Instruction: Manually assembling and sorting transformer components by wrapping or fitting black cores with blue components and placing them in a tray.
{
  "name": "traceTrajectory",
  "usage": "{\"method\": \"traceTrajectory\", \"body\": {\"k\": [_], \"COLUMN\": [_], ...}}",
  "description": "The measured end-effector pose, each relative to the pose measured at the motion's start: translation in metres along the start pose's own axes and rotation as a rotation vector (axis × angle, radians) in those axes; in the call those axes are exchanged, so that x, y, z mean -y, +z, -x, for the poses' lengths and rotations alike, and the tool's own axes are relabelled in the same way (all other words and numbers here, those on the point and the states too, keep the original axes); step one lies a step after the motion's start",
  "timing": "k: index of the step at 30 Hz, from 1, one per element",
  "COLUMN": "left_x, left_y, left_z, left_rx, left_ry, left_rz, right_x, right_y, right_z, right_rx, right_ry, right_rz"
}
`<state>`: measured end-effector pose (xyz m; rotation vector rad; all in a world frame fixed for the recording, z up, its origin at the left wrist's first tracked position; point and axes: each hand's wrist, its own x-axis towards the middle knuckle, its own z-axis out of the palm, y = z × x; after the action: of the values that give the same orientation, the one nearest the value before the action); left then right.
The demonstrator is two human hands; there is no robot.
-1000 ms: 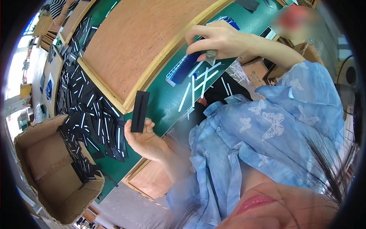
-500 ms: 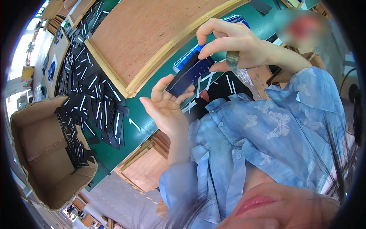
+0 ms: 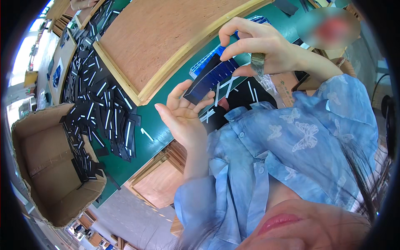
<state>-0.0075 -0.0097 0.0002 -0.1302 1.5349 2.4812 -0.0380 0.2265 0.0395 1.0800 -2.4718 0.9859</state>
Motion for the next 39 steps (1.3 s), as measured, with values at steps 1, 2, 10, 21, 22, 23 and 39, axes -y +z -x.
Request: {"method": "traceTrajectory", "body": {"k": [1, 2, 10, 21, 22, 23, 39], "left_x": [0.0, 0.0, 0.002, 0.002, 0.0, -0.002, -0.004], "left_y": [0.001, 0.002, 0.008, 0.011, 0.011, 0.012, 0.011], "left_z": [0.0, -0.001, 0.0, 0.001, 0.002, 0.003, 0.001], "left_rx": [0.005, 0.022, 0.015, -0.01, -0.018, -0.029, 0.01], "left_ry": [-0.002, -0.006, 0.036, 0.066, 0.061, 0.055, -0.015], "left_rz": [0.001, 0.008, 0.039, -0.123, -0.122, -0.122, -0.095], "right_x": [0.001, 0.002, 0.0, 0.003, 0.004, 0.005, 0.007], "right_y": [-0.001, -0.002, 0.001, 0.001, 0.0, -0.001, -0.002], "right_z": [0.001, 0.001, -0.001, -0.002, -0.002, -0.003, -0.001], "right_rx": [0.002, 0.001, 0.006, -0.052, -0.044, -0.036, -0.063], "right_ry": [0.007, 0.011, -0.029, 0.055, 0.052, 0.048, 0.046], "right_rz": [0.006, 0.011, -0.06, -0.175, -0.179, -0.184, -0.112]}}
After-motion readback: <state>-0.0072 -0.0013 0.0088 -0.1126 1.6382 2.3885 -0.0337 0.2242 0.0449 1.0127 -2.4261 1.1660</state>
